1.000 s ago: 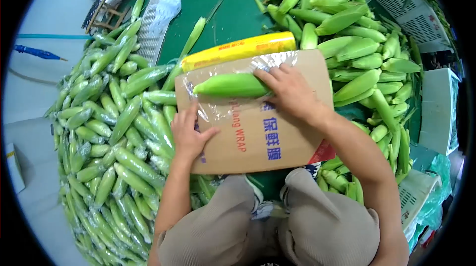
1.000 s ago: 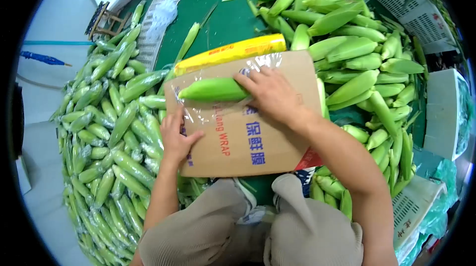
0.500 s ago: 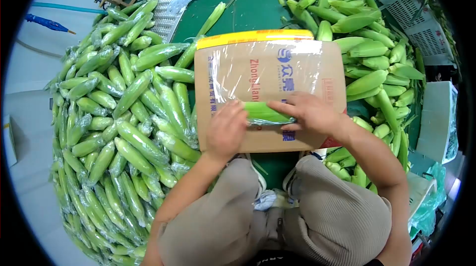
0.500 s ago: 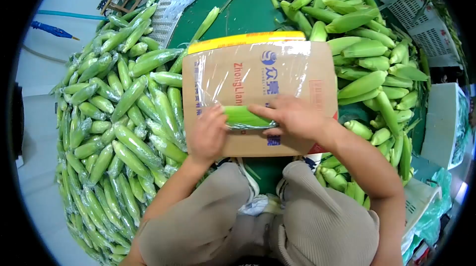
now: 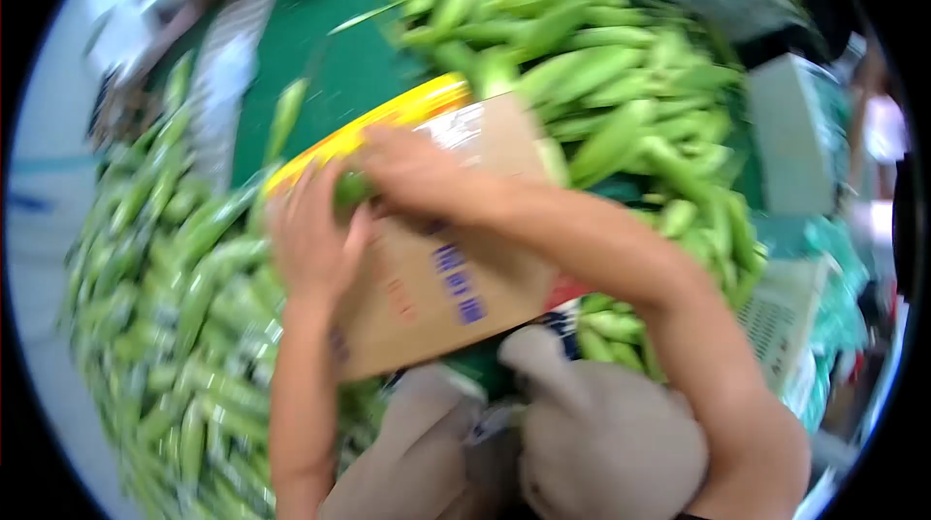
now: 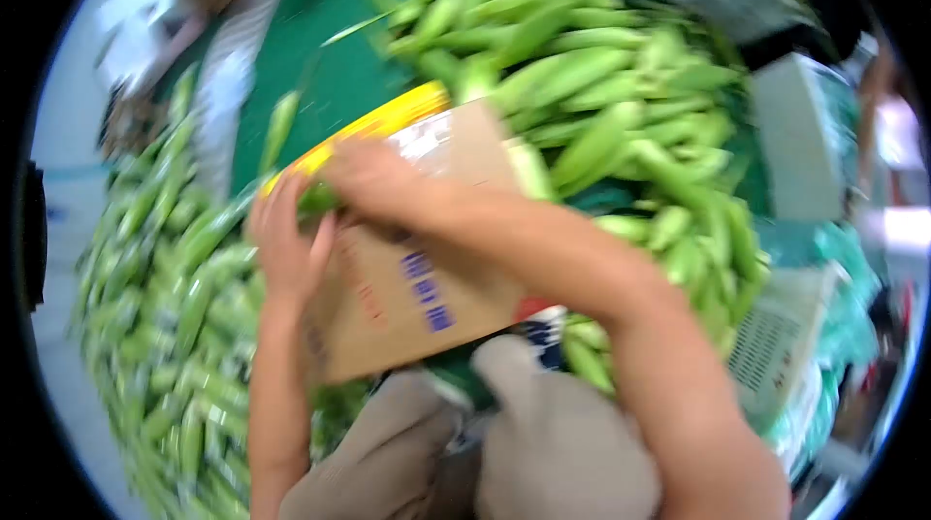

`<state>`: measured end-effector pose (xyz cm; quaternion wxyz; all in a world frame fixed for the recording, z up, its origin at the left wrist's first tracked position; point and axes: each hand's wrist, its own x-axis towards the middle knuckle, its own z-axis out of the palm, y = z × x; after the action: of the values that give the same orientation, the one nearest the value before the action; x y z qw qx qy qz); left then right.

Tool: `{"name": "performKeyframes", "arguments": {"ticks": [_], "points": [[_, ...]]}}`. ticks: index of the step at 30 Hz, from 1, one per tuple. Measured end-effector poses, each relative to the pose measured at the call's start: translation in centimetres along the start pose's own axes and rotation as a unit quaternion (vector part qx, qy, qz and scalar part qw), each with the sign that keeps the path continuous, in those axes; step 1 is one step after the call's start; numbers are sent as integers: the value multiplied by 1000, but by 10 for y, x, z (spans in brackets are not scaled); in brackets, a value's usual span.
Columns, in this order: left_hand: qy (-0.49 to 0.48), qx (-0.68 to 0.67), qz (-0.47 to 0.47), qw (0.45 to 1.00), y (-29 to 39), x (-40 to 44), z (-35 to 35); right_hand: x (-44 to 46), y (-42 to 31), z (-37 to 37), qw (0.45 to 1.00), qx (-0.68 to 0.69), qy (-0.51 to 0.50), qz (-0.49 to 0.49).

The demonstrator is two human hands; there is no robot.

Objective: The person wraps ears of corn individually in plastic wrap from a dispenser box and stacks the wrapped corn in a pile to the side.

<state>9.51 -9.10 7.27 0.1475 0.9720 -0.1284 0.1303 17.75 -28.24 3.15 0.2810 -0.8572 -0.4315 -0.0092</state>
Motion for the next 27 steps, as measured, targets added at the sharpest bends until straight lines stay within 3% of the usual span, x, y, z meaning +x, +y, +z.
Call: {"name": "performKeyframes", "arguments": {"ticks": [1,2,3,4,6,8,10,11,14,15,16,18,19,20,21,22,23,24,25,27], "points": [[-84,9,-5,996,14,-9,-5,16,12,33,989,85,-81,89],[-140,69,14,988,22,-13,-7,11,-9,-21,929,247,-162,224],[-111,60,32,991,3,-28,12,9,10,26,983,130,-115,64],[-46,152,64,985,-6,-41,25,-1,-9,-13,975,164,-133,75],[36,185,160,969,-4,-33,14,-10,-18,6,956,222,-155,111],[20,137,126,982,-5,-39,15,-32,-37,-18,953,241,-151,103],[-233,131,-13,963,30,-48,-12,-36,-45,-53,949,151,-261,94],[-265,97,7,959,37,-47,-19,-37,-46,-63,939,109,-314,87],[-363,8,27,931,56,-40,-33,-23,-3,-18,983,184,-20,0],[-386,-12,11,922,62,-31,-35,-21,3,-1,996,47,6,-76],[-407,-29,-10,913,64,-25,-38,-31,9,9,996,9,-13,-87],[-460,-198,15,866,46,-21,-20,-40,3,35,989,-47,-41,-136],[-421,-168,63,889,43,-31,-10,-38,8,49,984,-38,-67,-159],[-458,-203,48,864,55,-33,-20,-38,6,46,982,-32,-131,-135],[-552,-175,15,815,70,-32,-30,-38,21,78,981,-67,-43,-180],[-591,-245,35,768,67,-49,-24,-40,1,34,979,6,-171,-108],[-638,-325,7,698,74,-69,-25,-36,-3,16,958,-101,-213,-163],[-675,-344,21,653,75,-108,-7,-37,-8,17,971,-72,-189,-126],[-764,-317,55,559,94,-105,-10,-38,-12,17,982,-40,-163,-91],[-770,-408,-7,491,88,-145,5,-49,-25,1,981,14,-168,-92]]}}
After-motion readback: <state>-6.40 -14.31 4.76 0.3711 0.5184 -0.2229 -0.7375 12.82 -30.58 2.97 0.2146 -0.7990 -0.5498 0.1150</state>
